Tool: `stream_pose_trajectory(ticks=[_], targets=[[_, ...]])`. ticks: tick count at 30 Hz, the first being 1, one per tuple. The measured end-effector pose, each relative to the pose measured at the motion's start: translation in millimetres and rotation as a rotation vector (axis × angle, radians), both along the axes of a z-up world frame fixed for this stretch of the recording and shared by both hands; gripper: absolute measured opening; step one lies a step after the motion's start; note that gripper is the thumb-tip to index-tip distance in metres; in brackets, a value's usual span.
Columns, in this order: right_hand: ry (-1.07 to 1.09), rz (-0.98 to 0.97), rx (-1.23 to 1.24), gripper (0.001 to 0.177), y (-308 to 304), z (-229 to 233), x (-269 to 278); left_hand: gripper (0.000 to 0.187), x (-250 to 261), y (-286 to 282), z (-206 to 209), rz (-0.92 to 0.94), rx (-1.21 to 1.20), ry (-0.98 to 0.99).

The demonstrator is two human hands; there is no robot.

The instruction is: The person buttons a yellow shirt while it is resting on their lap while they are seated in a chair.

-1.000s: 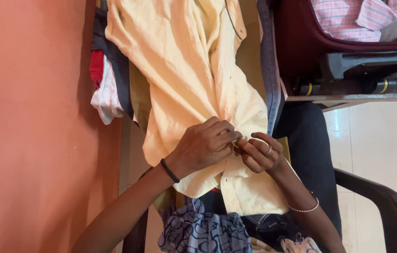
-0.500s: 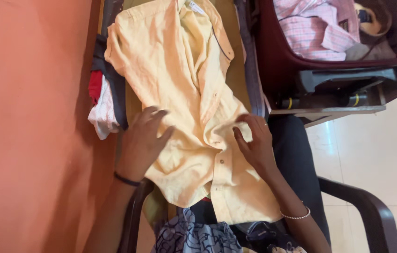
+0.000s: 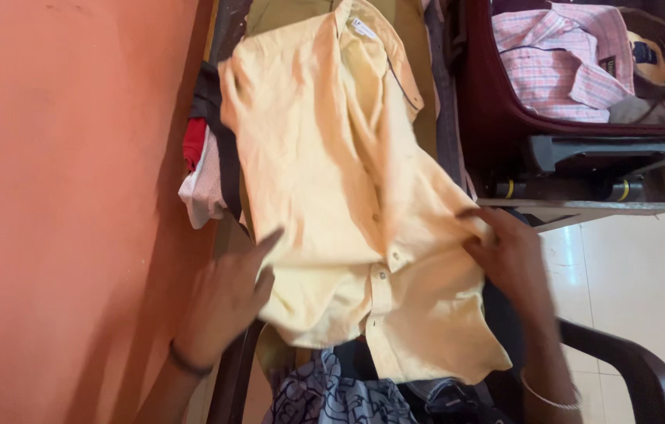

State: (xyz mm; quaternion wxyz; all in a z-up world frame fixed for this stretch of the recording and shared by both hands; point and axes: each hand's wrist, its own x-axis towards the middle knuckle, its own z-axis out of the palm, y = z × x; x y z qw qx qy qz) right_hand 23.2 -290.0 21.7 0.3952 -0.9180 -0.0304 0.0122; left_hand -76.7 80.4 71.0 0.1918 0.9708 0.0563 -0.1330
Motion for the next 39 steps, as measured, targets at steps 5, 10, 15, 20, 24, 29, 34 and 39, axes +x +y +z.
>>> stream_pose_trajectory(ticks=[5, 10, 15, 20, 24, 29, 34, 39], targets=[[0.504, 0.121, -0.506, 0.032, -31.2, 15.1, -3.8, 0.043, -41.1, -22.6, 8.8, -0.163, 0.074, 0.287], [-0.110, 0.244, -0.523, 0.033, -15.9, -14.3, -7.2, 0.027, -42.2, -35.5, -4.0, -0.320, 0.033, 0.139], [0.146, 0.158, -0.185, 0.031, 23.5, -44.5, -0.9, 0.018, -3.6, -62.7, -20.8, -0.524, -0.110, -0.275], [0.076, 0.126, -0.029, 0.037, 50.6, -97.7, 1.4, 0.006, 48.6, -125.4, -94.0, -0.644, -0.046, -0.273], [0.170, 0.081, 0.304, 0.024, 36.7, -120.8, 4.3, 0.008, 61.0, -136.0, -135.7, -0.655, -0.019, -0.230], [0.306, 0.185, 0.618, 0.014, 23.3, -135.5, 15.7, 0.010, 62.3, -135.5, -141.3, -0.620, -0.091, -0.237], [0.424, 0.241, 0.668, 0.016, 22.2, -148.1, 17.0, 0.008, 77.8, -134.1, -138.9, -0.633, -0.175, -0.229], [0.460, 0.263, 0.747, 0.013, 18.7, -137.9, 16.1, 0.004, 89.1, -123.2, -118.7, -0.686, -0.020, -0.309]])
